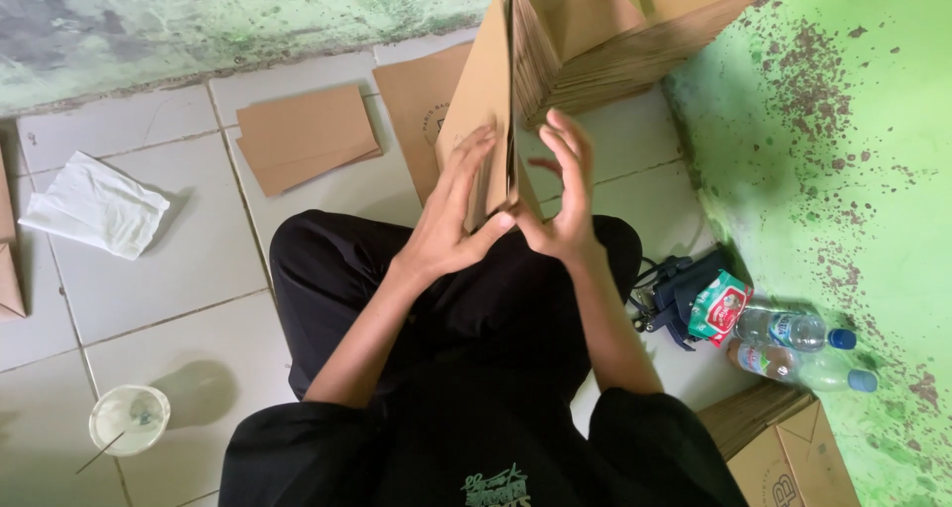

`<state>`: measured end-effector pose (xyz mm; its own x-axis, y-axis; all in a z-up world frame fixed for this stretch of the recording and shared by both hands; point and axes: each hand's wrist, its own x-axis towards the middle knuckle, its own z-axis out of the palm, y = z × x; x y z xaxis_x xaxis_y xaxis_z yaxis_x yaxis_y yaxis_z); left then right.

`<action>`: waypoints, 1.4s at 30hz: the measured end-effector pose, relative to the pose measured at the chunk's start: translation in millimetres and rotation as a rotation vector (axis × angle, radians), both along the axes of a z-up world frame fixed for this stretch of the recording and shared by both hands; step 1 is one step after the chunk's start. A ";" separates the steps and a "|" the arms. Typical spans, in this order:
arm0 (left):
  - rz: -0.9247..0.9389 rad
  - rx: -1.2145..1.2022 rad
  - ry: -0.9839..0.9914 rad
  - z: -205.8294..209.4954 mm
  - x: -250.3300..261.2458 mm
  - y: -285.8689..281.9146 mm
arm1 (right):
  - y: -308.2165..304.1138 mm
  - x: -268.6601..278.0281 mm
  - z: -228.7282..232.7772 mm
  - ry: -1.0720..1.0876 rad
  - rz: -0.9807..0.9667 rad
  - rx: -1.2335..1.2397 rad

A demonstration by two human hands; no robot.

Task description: Folding the bottom of brown paper bags and stacking them on the floor.

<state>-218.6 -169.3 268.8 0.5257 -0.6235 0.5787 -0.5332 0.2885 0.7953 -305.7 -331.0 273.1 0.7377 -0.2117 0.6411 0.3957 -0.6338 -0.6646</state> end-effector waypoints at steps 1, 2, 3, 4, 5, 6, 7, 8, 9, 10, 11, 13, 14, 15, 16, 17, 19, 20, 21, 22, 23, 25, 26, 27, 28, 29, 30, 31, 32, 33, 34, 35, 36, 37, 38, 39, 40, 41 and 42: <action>-0.005 -0.001 -0.003 2.1 5.6 -1.6 | -4.0 0.5 14.0 -0.003 -0.005 -0.001; 0.033 0.017 -0.129 4.3 11.1 -3.6 | -8.2 0.8 28.0 -0.004 0.040 -0.161; 0.070 0.035 -0.256 6.7 16.6 -5.6 | -12.3 1.0 42.1 -0.004 0.084 -0.321; 0.066 0.032 -0.260 12.7 20.3 -4.0 | -15.3 1.7 46.0 -0.007 0.078 -0.323; 0.058 0.041 -0.306 18.8 24.0 -2.3 | -18.2 2.5 50.1 0.002 0.138 -0.375; 0.050 0.049 -0.352 25.2 27.9 -1.3 | -21.6 3.1 54.3 0.010 0.197 -0.428; 0.044 0.045 -0.357 26.6 30.7 0.7 | -21.7 1.4 56.9 0.007 0.190 -0.431; 0.040 0.076 -0.387 28.1 34.0 2.6 | -21.8 0.1 59.7 0.034 0.238 -0.406; 0.035 0.106 -0.416 29.6 37.3 4.5 | -21.8 -1.1 62.3 0.060 0.287 -0.381; 0.030 0.102 -0.420 34.9 38.4 8.2 | -23.8 -3.7 63.0 0.058 0.280 -0.384; 0.039 0.146 -0.466 40.0 39.5 12.1 | -25.6 -6.4 63.6 0.095 0.273 -0.420; 0.046 0.186 -0.516 45.9 40.2 17.5 | -27.1 -8.1 63.8 0.129 0.261 -0.459; 0.035 0.220 -0.515 46.5 38.7 19.1 | -26.8 -8.3 63.3 0.123 0.246 -0.490; 0.024 0.254 -0.514 47.2 37.2 20.9 | -26.3 -8.7 62.8 0.117 0.230 -0.522; 0.023 0.252 -0.517 45.6 36.0 21.6 | -26.6 -7.7 65.4 0.114 0.228 -0.524; 0.033 0.267 -0.540 43.9 34.8 22.6 | -26.6 -6.9 68.1 0.079 0.210 -0.594; 0.037 0.279 -0.565 37.5 33.3 24.7 | -27.5 -6.6 68.1 0.046 0.184 -0.665; 0.056 0.297 -0.584 32.9 32.9 25.8 | -28.9 -6.3 65.6 0.041 0.210 -0.693; 0.075 0.316 -0.604 28.1 32.6 27.2 | -30.1 -6.1 62.9 0.037 0.236 -0.721; 0.074 0.315 -0.604 33.4 30.3 29.9 | -31.0 -5.8 62.0 0.037 0.234 -0.721; 0.093 0.359 -0.656 38.5 28.0 33.0 | -31.8 -5.6 61.0 0.111 0.242 -0.764; 0.114 0.402 -0.709 41.7 27.8 34.5 | -36.0 -5.0 56.9 0.185 0.251 -0.806; 0.125 0.405 -0.809 40.0 30.1 34.3 | -38.5 -3.8 53.3 0.199 0.215 -0.853; 0.135 0.407 -0.910 38.3 32.4 34.2 | -40.9 -2.7 49.8 0.212 0.178 -0.900; 0.136 0.408 -0.912 41.8 34.7 35.2 | -39.6 -3.0 56.1 0.209 0.178 -0.900; 0.162 0.399 -0.961 45.4 36.9 35.9 | -38.5 -3.2 62.4 0.252 0.156 -0.936; 0.183 0.387 -1.011 49.0 39.3 35.4 | -37.9 -4.5 69.0 0.298 0.129 -0.971; 0.180 0.385 -1.014 57.6 38.3 36.9 | -39.6 -4.4 73.8 0.298 0.124 -0.971; 0.211 0.372 -1.030 66.0 37.0 38.4 | -41.3 -4.6 78.6 0.355 0.115 -1.003; 0.242 0.360 -1.047 74.2 35.7 39.9 | -42.9 -4.7 83.3 0.412 0.106 -1.034; 0.241 0.360 -1.048 72.3 35.8 37.2 | -38.2 -6.0 95.4 0.412 0.105 -1.033; 0.273 0.327 -1.089 70.3 36.0 34.6 | -33.5 -7.1 107.3 0.517 0.093 -1.030; 0.304 0.296 -1.129 67.9 35.7 32.8 | -28.2 -8.5 118.8 0.623 0.082 -1.024; 0.302 0.299 -1.128 62.3 32.5 28.0 | -34.8 -4.6 104.3 0.623 0.084 -1.021; 0.316 0.279 -1.151 56.9 30.0 22.7 | -41.7 0.0 90.0 0.693 0.066 -1.058; 0.329 0.258 -1.173 51.6 27.5 17.3 | -48.7 4.6 75.8 0.764 0.047 -1.095; 0.329 0.260 -1.174 49.4 24.2 15.5 | -45.3 9.5 71.9 0.762 0.048 -1.094; 0.331 0.273 -1.174 47.3 21.0 13.5 | -42.0 14.4 68.1 0.852 0.063 -1.113; 0.331 0.282 -1.176 45.1 18.1 10.3 | -39.6 19.0 64.7 0.944 0.073 -1.131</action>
